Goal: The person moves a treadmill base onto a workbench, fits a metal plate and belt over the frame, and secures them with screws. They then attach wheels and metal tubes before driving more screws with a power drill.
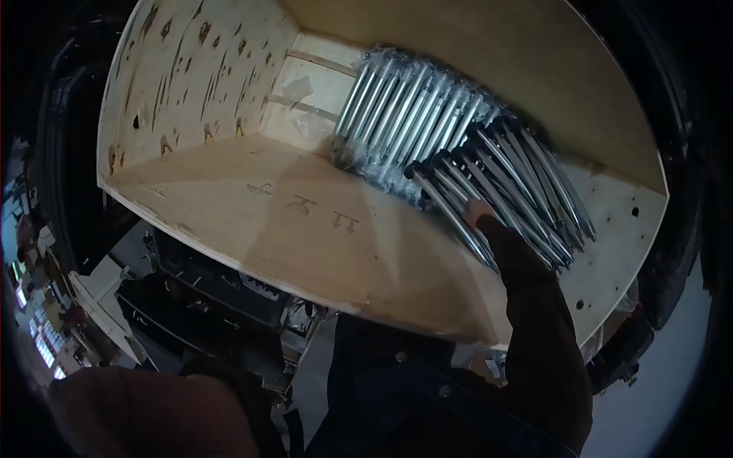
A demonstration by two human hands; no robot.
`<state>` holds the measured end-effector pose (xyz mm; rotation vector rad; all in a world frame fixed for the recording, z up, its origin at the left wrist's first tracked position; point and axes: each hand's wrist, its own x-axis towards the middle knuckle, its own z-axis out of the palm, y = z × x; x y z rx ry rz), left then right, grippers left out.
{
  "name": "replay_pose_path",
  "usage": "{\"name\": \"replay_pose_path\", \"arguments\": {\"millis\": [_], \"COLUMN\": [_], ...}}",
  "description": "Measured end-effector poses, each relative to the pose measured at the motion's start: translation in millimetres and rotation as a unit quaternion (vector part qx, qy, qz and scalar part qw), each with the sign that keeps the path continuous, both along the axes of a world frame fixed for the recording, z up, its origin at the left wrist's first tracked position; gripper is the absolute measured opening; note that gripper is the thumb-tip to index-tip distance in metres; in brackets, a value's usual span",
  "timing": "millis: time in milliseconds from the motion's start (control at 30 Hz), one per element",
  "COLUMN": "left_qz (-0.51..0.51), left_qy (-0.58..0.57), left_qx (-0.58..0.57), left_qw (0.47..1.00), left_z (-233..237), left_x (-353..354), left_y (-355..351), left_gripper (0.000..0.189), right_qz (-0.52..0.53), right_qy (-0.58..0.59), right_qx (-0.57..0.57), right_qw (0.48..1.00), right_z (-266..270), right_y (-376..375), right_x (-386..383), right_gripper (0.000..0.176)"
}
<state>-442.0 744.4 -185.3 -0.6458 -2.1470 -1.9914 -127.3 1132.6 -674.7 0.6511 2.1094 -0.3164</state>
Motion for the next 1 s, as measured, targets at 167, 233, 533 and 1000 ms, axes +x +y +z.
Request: {"name": "replay_pose_path", "arguments": {"millis": [167, 233, 533, 1000], "left_qz": [0.013, 0.023, 0.001, 0.039], "left_qy": [0.008, -0.073, -0.045, -0.247], "left_qx": [-0.106, -0.214, -0.366, 0.150], "left_qw": [0.994, 0.974, 0.930, 0.957], "left_z": [-44.4, -62.7, -127.9, -88.2], "left_x": [-14.1, -6.7, 38.1, 76.2], "left_y": [53.8, 57.0, 34.3, -11.0], "left_gripper": [0.039, 0.030, 0.020, 0.043], "right_qz": [0.081, 0.104, -0.057, 0.009], "right_qy": [-0.084, -0.091, 0.046, 0.434], "right_qx": [0.073, 0.054, -0.069, -0.307], "right_qw": [0.991, 0.989, 0.995, 0.847], "right_z": [-21.8, -28.6, 23.2, 427.0], "right_y": [-67.6, -65.2, -47.9, -171.3], "right_x": [29.0, 32.4, 0.5, -160.7], "right_gripper": [0.042, 0.041, 0.062, 0.048]}}
